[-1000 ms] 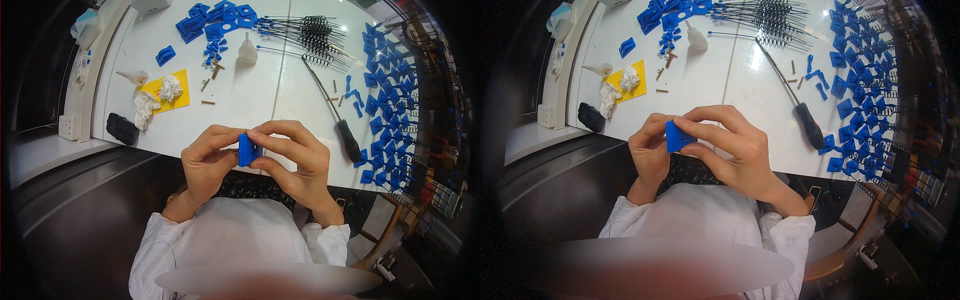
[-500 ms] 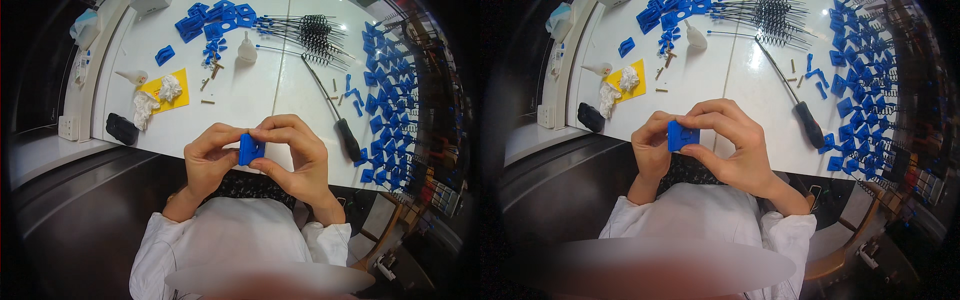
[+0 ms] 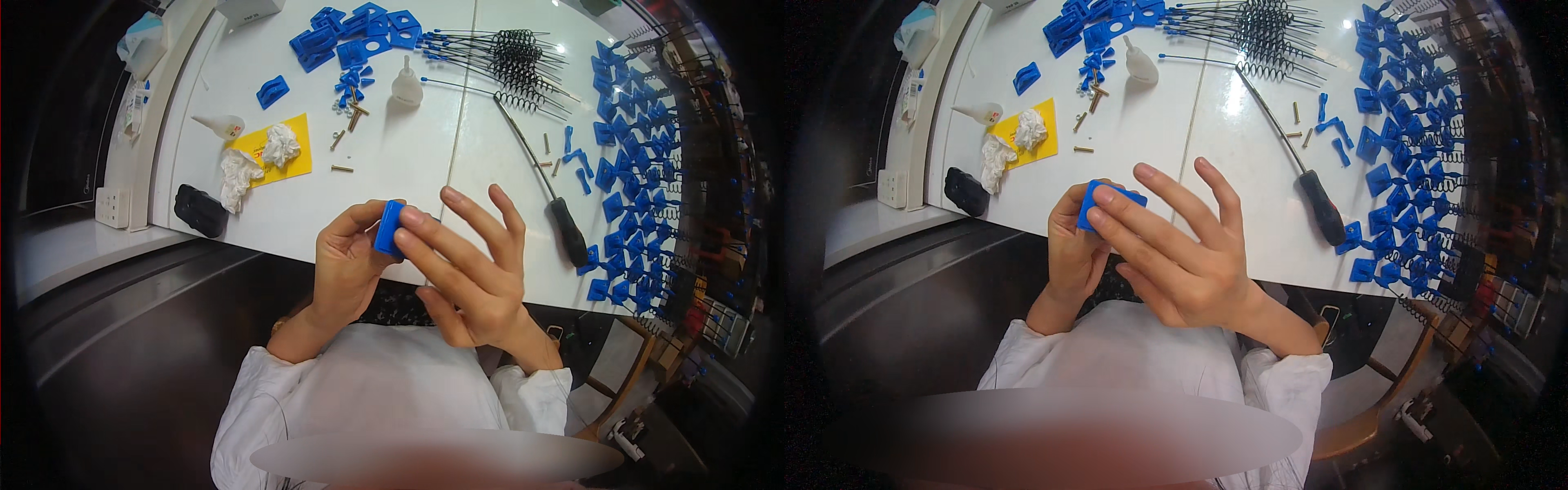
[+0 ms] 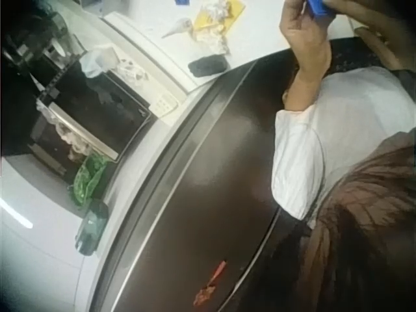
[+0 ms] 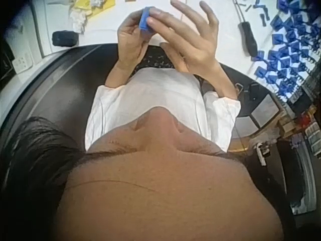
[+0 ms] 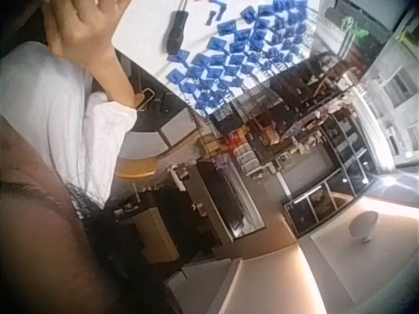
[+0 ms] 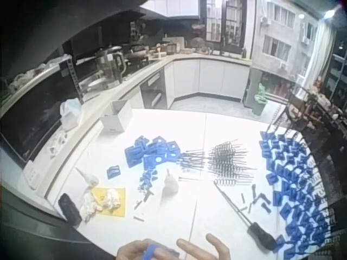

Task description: Apply glue to blue plastic housing and insert electrical components and springs.

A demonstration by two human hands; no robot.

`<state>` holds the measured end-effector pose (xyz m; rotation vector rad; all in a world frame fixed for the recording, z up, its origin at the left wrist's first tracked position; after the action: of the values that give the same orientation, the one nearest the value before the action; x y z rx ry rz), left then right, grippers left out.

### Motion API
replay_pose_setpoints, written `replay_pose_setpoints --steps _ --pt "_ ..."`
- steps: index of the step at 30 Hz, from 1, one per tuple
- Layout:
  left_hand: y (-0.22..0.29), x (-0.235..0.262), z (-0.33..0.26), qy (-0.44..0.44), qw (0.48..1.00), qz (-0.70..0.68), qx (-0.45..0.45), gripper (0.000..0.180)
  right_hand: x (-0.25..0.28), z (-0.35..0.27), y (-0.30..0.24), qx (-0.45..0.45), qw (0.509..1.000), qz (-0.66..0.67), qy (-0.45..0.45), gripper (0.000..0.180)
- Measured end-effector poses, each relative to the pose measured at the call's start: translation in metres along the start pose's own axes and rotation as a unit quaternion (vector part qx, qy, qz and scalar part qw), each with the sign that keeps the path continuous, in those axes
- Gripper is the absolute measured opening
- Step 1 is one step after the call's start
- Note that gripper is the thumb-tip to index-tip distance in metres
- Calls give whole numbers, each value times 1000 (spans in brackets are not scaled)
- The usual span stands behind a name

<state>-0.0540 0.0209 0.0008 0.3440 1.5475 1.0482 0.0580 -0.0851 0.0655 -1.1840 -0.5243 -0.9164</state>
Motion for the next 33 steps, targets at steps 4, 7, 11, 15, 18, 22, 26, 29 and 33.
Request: replay_pose_setpoints --steps 4,7,11,15,18,22,26,29,33 --pt "2 -3 1 14 1000 -7 2 33 -7 -2 3 15 999 -30 -19 42" --pt "1 1 -1 -13 1000 2 1 33 -2 0 2 30 997 65 4 53" --pt "2 -2 3 -66 997 -2 -44 32 8 -9 16 -24 980 151 129 70" --pt "4 -6 3 -99 993 -30 -61 31 3 -9 10 -17 986 131 97 68" --pt "4 -8 1 -82 996 -14 -39 36 3 -11 6 -20 988 116 100 67" --pt "5 -8 2 -126 988 -13 -87 26 1 -12 5 -17 988 119 101 63" --pt "6 -9 2 -129 987 27 -89 29 2 -13 3 -13 988 112 105 56" --pt "7 -11 2 -126 987 47 -84 31 4 -11 1 -14 989 107 100 52" --pt "7 -10 1 -124 986 74 -80 35 8 -9 -1 -14 993 79 83 48"
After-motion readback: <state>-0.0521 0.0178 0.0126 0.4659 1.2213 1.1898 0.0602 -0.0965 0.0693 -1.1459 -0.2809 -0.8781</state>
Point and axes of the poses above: each hand's wrist, its own z-axis towards the middle knuckle, its own x-axis out of the back of the hand, y = z × x, the point moved 3 cm from there along z, towards the middle knuckle, and after that the axes turned 15 degrees about -y, right-handed, at the moved point
